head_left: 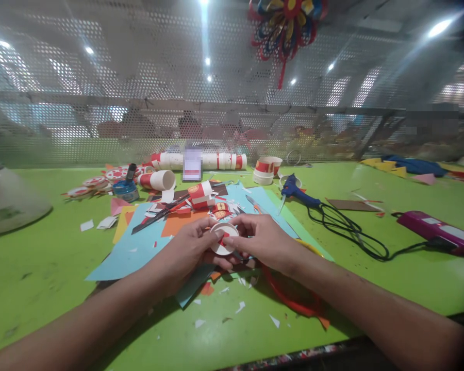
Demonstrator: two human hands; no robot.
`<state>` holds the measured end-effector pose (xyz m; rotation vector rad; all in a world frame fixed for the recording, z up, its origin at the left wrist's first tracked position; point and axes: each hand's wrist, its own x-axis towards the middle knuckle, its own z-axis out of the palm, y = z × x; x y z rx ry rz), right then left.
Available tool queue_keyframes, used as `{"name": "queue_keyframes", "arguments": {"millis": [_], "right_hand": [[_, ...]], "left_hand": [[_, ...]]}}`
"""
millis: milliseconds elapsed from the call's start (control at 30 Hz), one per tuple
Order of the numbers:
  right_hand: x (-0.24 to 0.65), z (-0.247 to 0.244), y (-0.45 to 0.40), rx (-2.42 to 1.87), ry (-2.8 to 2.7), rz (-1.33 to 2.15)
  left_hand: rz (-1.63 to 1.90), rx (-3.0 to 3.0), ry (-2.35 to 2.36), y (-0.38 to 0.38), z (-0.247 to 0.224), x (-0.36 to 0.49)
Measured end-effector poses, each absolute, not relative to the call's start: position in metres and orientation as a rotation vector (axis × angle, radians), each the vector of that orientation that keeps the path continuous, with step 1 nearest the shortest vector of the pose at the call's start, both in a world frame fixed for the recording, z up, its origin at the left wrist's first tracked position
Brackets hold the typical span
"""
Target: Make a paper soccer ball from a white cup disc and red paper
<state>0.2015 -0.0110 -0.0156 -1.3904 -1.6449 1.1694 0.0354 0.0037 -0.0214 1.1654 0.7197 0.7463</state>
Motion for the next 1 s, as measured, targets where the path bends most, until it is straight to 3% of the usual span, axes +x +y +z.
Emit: {"name": "queue_keyframes", "arguments": {"millis": [167, 533, 1000], "right_hand": [[0.2003, -0.0177, -0.0109, -1.368, -1.575, 1.199], [0.2036, -0.0222, -0.0080, -1.307, -1.822, 0.825], [0.2008, -0.0186, -0.0101, -1.365, -1.848, 0.709]], "left_hand": [[0.740, 1.142, 0.689, 0.0049, -0.0232, 0.0355], [0.728, 1.180, 0.736, 0.0047, -0.0259, 0.0367], [0.706, 1.152, 0.671, 0.0053, -0.0218, 0.0358]]}}
